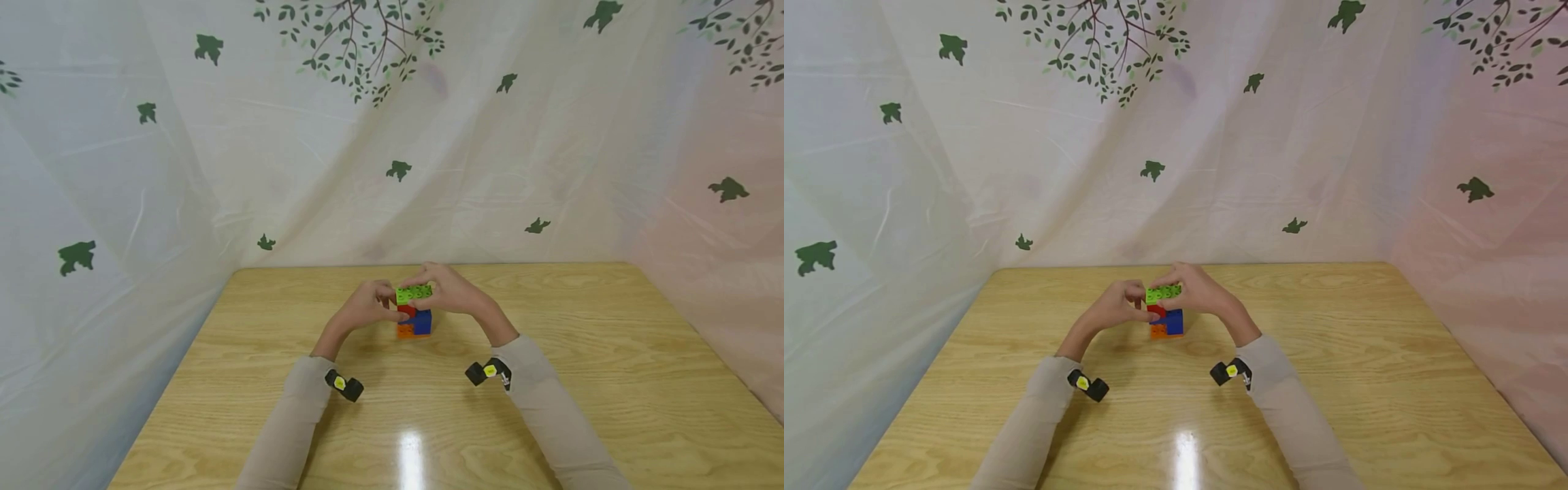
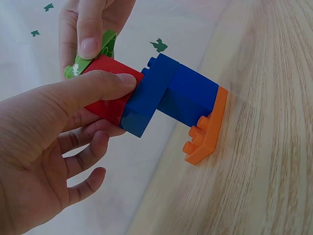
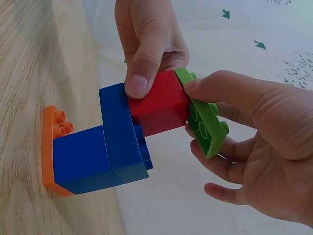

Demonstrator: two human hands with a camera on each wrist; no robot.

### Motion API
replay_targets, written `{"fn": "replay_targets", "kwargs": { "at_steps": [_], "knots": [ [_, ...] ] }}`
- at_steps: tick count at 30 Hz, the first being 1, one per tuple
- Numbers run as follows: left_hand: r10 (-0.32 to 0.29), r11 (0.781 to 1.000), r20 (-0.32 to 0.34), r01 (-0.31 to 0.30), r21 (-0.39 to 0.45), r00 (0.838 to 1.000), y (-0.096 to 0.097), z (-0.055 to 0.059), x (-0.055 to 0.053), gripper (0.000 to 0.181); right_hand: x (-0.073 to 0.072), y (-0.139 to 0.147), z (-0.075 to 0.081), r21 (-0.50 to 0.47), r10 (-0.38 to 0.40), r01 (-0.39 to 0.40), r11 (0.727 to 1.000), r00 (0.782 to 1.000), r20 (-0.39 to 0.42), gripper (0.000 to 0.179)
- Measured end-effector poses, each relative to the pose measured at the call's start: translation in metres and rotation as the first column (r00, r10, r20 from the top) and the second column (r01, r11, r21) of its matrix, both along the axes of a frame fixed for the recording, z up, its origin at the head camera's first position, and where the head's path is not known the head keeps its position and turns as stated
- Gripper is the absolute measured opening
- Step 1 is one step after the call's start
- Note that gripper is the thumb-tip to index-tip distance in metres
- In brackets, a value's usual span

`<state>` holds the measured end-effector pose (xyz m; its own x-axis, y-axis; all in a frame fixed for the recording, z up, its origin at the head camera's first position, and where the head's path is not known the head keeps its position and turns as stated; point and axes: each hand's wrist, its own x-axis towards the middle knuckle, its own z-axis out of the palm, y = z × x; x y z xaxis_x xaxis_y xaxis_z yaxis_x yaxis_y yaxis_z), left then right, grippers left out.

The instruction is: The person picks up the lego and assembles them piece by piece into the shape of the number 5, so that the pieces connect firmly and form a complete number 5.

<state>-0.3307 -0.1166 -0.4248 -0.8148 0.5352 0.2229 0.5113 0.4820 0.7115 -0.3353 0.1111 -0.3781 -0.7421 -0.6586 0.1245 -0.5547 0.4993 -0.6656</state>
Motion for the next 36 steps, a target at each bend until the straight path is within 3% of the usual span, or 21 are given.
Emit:
{"fn": "replay_targets", "kwargs": {
  "at_steps": [12,36],
  "knots": [
    [-0.025,1.000,-0.027,0.025,0.000,0.999,-0.0001,-0.0011,0.0002,0.013,-0.0008,0.0016,-0.0010,-0.013,0.014,-0.014,1.000,1.000,0.016,0.041],
    [-0.010,1.000,0.020,0.010,-0.001,1.000,0.0010,-0.0010,0.0014,0.011,-0.0003,0.0041,-0.0011,-0.042,0.053,-0.053,0.998,0.999,-0.005,0.038]
  ]
}}
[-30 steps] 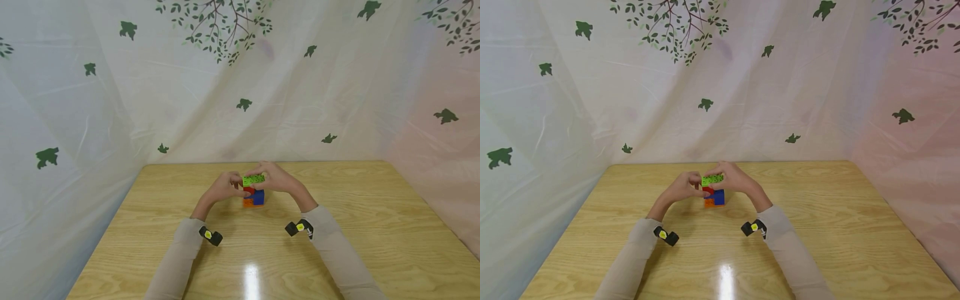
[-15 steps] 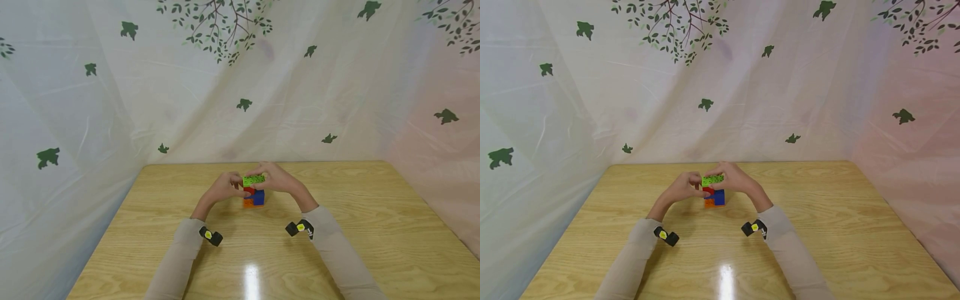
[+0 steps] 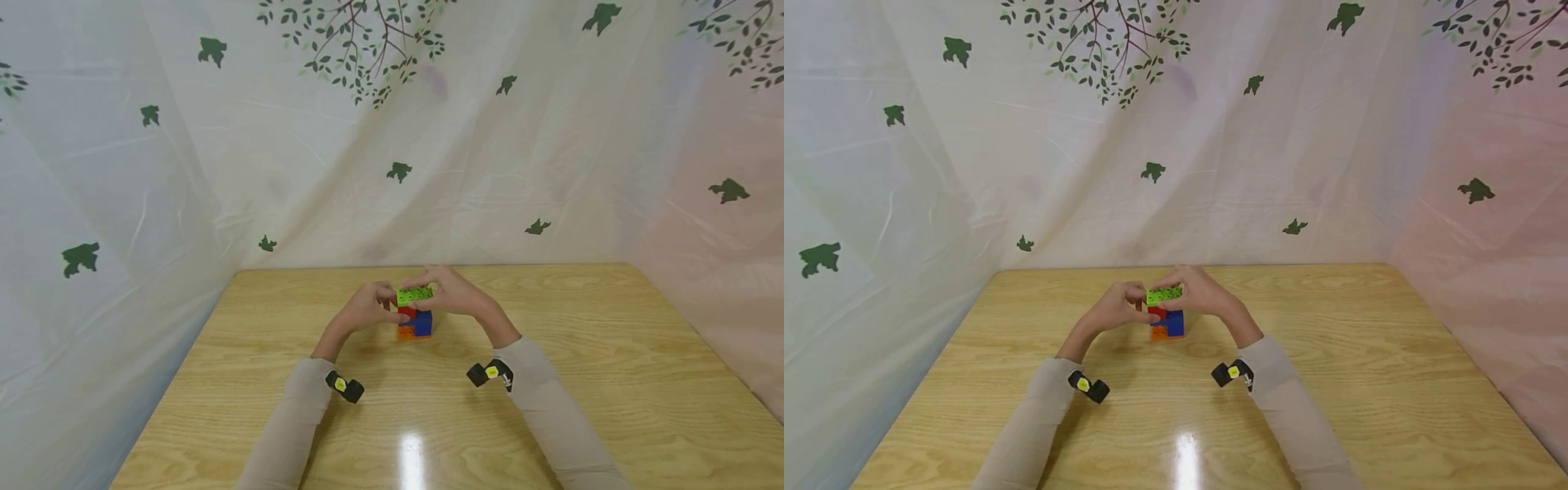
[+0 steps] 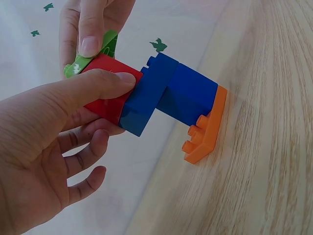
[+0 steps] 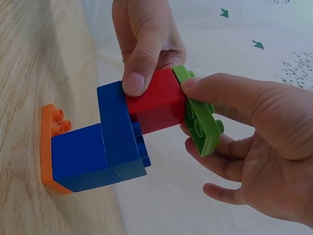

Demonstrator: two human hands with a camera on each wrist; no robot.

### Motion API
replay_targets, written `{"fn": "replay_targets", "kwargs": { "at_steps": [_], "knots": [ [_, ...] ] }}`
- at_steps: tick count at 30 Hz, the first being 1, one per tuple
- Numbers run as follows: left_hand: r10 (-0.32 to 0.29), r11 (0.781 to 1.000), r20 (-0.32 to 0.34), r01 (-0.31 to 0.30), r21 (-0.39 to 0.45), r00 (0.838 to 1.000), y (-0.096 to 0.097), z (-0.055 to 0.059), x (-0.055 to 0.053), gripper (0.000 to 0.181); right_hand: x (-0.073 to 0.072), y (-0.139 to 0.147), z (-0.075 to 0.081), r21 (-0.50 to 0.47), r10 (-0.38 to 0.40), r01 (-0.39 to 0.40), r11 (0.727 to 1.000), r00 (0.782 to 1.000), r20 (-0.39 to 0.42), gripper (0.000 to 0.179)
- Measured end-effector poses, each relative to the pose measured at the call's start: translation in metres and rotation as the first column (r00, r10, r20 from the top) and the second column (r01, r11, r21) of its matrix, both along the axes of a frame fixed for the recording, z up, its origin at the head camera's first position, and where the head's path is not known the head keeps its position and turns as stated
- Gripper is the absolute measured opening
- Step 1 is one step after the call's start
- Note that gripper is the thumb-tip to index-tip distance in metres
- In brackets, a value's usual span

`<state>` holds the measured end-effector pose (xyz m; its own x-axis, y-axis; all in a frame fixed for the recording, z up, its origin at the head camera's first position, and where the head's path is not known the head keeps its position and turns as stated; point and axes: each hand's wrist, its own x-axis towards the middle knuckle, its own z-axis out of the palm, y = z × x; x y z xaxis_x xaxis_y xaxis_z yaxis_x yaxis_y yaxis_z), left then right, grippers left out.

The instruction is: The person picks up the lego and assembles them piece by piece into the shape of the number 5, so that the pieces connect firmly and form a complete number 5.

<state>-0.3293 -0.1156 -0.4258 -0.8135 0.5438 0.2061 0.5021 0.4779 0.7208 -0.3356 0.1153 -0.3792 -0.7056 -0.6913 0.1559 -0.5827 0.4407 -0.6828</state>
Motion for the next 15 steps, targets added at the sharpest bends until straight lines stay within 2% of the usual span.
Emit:
{"fn": "replay_targets", "kwargs": {
  "at_steps": [6,15],
  "knots": [
    [-0.004,1.000,0.002,0.004,-0.003,1.000,-0.0004,-0.0005,-0.0001,0.012,-0.0003,0.0002,0.0002,-0.001,0.007,-0.007,1.000,1.000,0.001,0.038],
    [-0.023,1.000,-0.027,0.023,0.012,0.999,-0.0017,-0.0009,-0.0015,0.012,-0.0018,0.0017,-0.0006,0.021,-0.002,0.002,1.000,1.000,-0.005,0.040]
  ]
}}
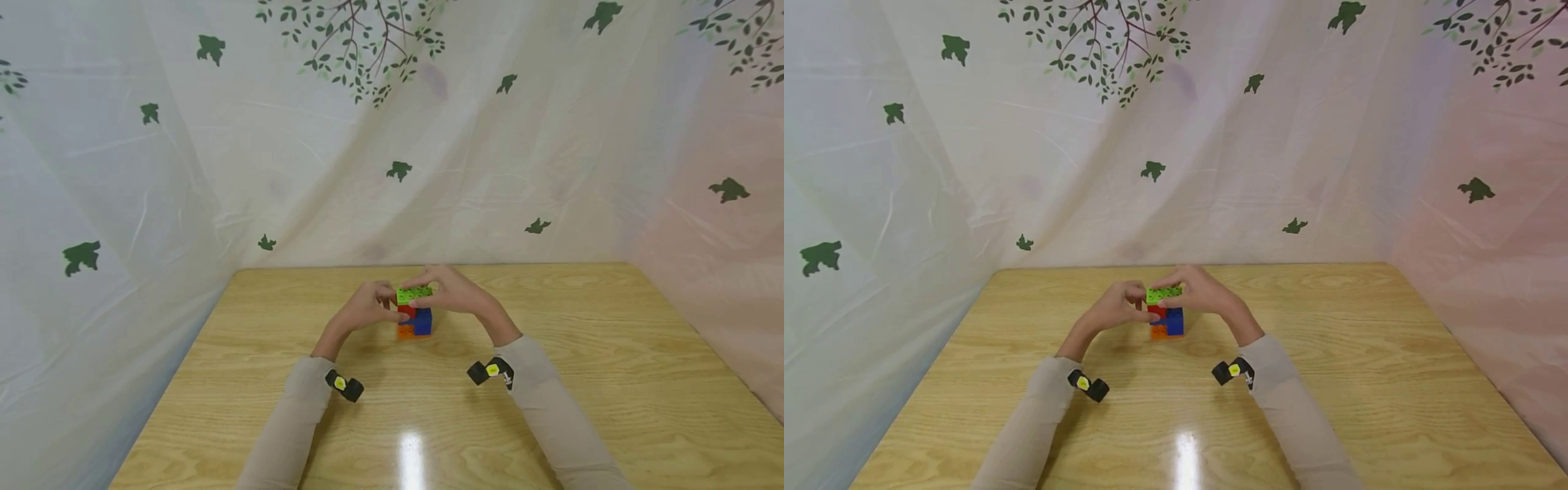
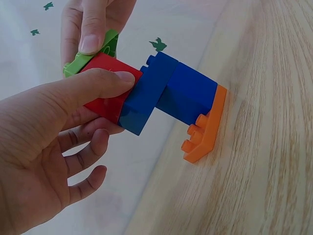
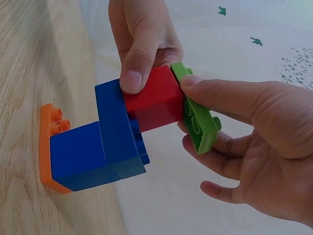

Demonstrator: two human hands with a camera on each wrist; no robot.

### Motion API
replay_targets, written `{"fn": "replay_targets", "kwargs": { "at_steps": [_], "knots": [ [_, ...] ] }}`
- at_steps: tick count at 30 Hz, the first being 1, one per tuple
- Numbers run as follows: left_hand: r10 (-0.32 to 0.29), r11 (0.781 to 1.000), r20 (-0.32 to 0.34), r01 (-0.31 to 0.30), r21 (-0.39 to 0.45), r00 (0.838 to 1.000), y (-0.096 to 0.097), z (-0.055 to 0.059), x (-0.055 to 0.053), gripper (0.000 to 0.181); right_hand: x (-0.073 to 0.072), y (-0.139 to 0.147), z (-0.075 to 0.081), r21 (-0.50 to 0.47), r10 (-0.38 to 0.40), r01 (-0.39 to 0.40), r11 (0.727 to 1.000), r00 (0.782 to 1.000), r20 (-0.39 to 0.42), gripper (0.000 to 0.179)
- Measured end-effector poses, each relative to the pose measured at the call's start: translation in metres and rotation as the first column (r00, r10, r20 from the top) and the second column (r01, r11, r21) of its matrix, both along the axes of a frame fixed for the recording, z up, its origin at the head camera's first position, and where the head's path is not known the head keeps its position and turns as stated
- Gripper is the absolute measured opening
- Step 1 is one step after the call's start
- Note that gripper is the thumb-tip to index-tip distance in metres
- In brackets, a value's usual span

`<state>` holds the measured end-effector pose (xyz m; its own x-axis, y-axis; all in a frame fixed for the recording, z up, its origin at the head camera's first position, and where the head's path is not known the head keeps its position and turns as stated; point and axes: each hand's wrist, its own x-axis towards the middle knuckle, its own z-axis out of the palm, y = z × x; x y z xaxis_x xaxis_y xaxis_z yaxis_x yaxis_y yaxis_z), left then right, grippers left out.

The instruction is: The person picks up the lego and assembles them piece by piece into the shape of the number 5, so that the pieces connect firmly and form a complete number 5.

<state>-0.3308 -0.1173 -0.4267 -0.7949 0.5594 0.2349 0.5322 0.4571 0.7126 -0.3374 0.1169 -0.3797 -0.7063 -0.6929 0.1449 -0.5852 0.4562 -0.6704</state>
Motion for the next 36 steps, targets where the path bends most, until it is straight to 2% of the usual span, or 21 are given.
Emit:
{"fn": "replay_targets", "kwargs": {
  "at_steps": [8,28,36],
  "knots": [
    [-0.003,1.000,-0.010,0.004,0.013,1.000,-0.0007,-0.0004,-0.0013,0.013,-0.0017,0.0001,-0.0010,-0.016,0.003,-0.003,1.000,1.000,0.005,0.040],
    [0.020,1.000,0.023,-0.020,-0.005,1.000,-0.0006,0.0010,-0.0017,0.014,0.0001,-0.0028,0.0016,0.005,-0.010,0.010,1.000,1.000,-0.001,0.039],
    [0.006,1.000,0.015,-0.006,0.005,1.000,-0.0008,0.0006,-0.0013,0.014,0.0000,-0.0035,0.0011,-0.005,-0.001,0.001,1.000,1.000,-0.002,0.040]
  ]
}}
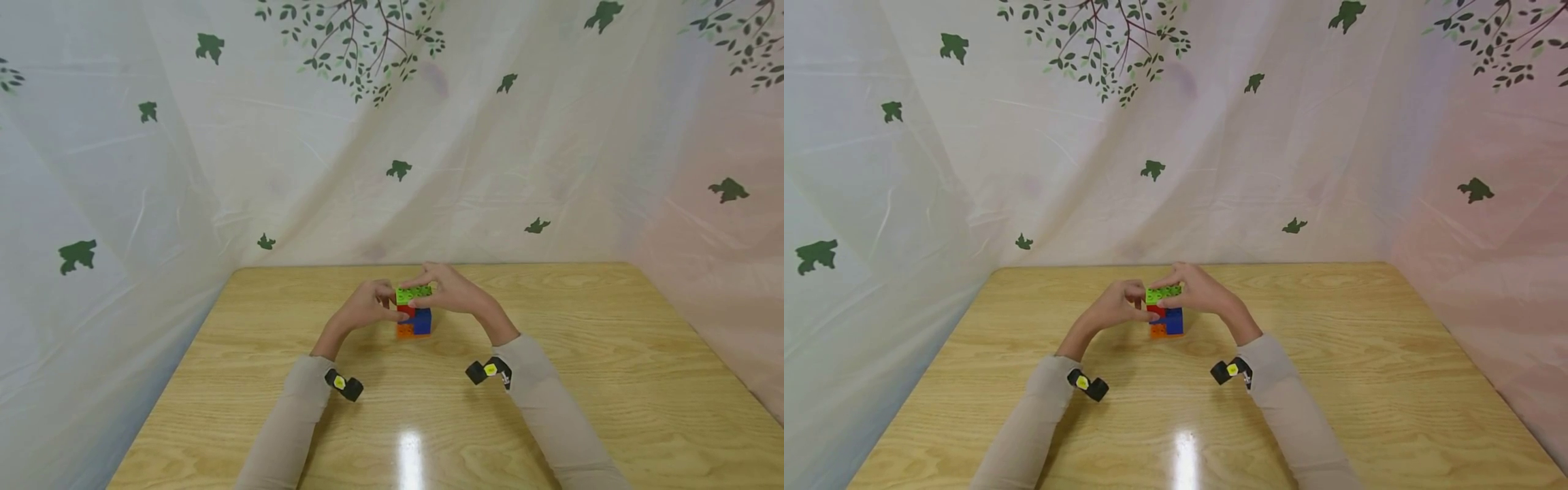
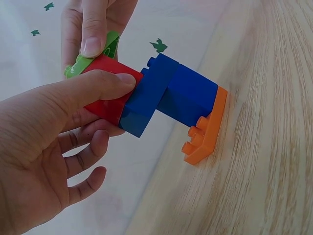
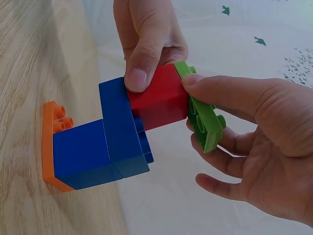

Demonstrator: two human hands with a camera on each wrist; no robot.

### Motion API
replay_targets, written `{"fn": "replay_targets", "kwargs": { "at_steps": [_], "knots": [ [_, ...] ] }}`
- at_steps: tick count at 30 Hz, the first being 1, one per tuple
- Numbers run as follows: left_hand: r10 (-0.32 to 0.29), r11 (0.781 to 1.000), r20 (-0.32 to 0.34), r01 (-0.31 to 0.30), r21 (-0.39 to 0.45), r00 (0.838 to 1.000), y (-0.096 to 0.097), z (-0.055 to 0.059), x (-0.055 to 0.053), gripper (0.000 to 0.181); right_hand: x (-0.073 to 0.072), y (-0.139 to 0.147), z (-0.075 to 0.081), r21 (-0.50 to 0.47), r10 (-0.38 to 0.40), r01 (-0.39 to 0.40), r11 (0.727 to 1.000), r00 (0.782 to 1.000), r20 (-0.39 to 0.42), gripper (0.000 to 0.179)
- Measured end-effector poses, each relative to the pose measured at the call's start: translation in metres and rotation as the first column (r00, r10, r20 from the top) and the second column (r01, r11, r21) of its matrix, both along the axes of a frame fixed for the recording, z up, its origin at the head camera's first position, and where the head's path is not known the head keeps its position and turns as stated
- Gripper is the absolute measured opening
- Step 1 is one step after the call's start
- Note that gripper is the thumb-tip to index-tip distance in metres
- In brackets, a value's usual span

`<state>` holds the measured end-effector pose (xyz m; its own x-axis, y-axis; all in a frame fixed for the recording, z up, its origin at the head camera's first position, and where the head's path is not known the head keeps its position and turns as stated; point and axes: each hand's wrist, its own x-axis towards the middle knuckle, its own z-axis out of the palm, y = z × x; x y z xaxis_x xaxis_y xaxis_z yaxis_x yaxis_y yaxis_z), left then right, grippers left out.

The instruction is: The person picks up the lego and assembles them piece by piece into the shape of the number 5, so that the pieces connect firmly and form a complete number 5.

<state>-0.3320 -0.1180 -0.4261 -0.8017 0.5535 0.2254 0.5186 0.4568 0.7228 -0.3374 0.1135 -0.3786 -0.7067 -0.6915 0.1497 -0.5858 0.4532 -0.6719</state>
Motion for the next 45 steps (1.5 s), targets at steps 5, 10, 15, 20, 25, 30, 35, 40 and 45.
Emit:
{"fn": "replay_targets", "kwargs": {
  "at_steps": [5,10,15,20,25,30,35,40,45],
  "knots": [
    [-0.008,1.000,0.021,0.008,0.001,1.000,-0.0002,-0.0007,-0.0006,0.012,-0.0010,0.0003,-0.0012,0.001,0.005,-0.005,1.000,1.000,0.008,0.039],
    [-0.005,1.000,0.025,0.005,0.000,1.000,0.0003,-0.0009,-0.0010,0.013,-0.0013,0.0004,-0.0009,0.005,0.006,-0.006,1.000,1.000,0.016,0.039],
    [0.003,1.000,0.019,-0.003,-0.006,1.000,0.0010,-0.0003,-0.0005,0.011,-0.0015,0.0005,-0.0006,0.009,0.001,-0.001,1.000,1.000,0.020,0.039],
    [0.009,1.000,0.019,-0.009,-0.006,1.000,0.0006,-0.0003,-0.0003,0.011,-0.0021,0.0000,-0.0007,0.013,0.000,0.000,1.000,1.000,0.013,0.039],
    [0.006,1.000,0.016,-0.006,-0.005,1.000,0.0004,-0.0002,-0.0004,0.011,-0.0028,0.0003,-0.0014,0.000,0.002,-0.002,1.000,1.000,0.019,0.039],
    [-0.006,1.000,0.016,0.006,0.002,1.000,0.0002,0.0005,0.0000,0.012,-0.0042,0.0014,-0.0035,-0.009,0.001,-0.001,1.000,1.000,0.026,0.039],
    [-0.006,1.000,0.024,0.006,0.003,1.000,0.0000,0.0004,0.0002,0.012,-0.0042,0.0013,-0.0041,-0.011,0.002,-0.001,1.000,1.000,0.031,0.039],
    [-0.005,1.000,0.027,0.004,0.006,1.000,0.0003,-0.0005,0.0001,0.012,-0.0039,0.0013,-0.0041,-0.016,0.004,-0.003,1.000,0.999,0.034,0.039],
    [0.006,1.000,0.028,-0.006,-0.004,1.000,0.0004,-0.0001,0.0002,0.012,-0.0046,0.0017,-0.0050,-0.026,0.008,-0.007,1.000,0.999,0.034,0.039]
  ]
}}
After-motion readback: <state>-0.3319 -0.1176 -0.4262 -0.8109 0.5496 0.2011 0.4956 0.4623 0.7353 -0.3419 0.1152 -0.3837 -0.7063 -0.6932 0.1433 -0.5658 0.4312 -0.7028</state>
